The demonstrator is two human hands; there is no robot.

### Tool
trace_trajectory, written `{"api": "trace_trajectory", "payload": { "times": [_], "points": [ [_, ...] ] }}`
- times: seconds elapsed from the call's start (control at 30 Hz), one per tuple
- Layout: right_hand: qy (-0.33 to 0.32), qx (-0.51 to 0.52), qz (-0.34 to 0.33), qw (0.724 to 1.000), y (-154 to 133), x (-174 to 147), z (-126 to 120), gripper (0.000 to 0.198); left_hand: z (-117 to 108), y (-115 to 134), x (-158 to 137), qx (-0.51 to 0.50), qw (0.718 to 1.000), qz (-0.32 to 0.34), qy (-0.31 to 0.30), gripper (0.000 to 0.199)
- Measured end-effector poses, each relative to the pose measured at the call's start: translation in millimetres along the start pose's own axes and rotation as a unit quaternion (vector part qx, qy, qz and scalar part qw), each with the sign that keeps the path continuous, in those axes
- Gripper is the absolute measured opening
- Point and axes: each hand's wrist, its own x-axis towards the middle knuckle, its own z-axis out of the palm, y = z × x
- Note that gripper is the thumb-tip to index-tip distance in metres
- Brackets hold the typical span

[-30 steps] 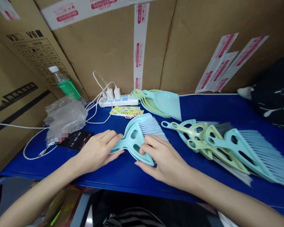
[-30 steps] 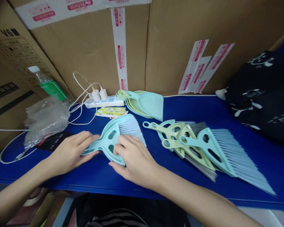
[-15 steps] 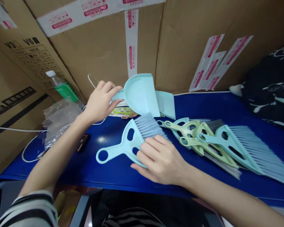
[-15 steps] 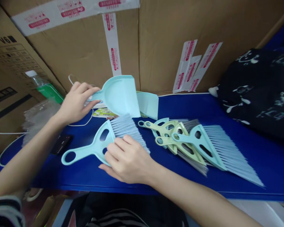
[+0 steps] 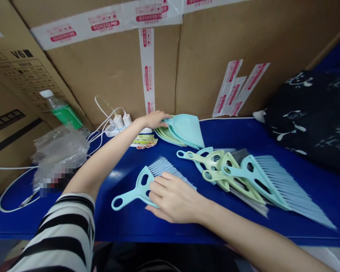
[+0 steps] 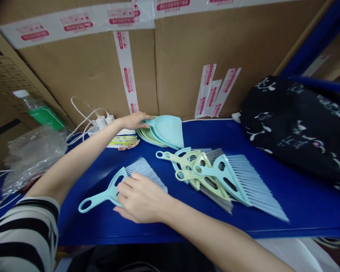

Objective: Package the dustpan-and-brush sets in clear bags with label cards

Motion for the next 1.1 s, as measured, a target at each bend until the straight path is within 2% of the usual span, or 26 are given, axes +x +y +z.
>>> {"api": "trace_trajectory", "payload": {
  "times": [0.27,0.43,0.73,0.93,1.03,1.1],
  "points": [
    [-0.067,0.014,0.007,0.998,0,0,0,0.033,-3,-28,-14,0.007,0.999,-0.031,0.002,0.045],
    [-0.099,0.021,0.012,0.995,1,2,-1,0.033,-7,-26,-20,0.018,0.998,-0.049,-0.021,0.05],
    [-0.101,0.021,0.012,0.995,3,2,-2,0.033,-16,-5,-19,0.09,0.99,-0.079,-0.068,0.057],
    [-0.063,0.012,0.002,0.998,5,1,-3,0.033,-18,0,-20,0.108,0.986,-0.096,-0.083,0.062],
    [-0.048,0.005,-0.009,0.999,7,1,-4,0.034,-18,2,-29,0.114,0.986,-0.103,-0.061,0.064],
    [-0.036,-0.001,-0.018,0.999,8,1,-6,0.036,-19,5,-42,0.123,0.987,-0.101,-0.013,0.061]
  ]
}}
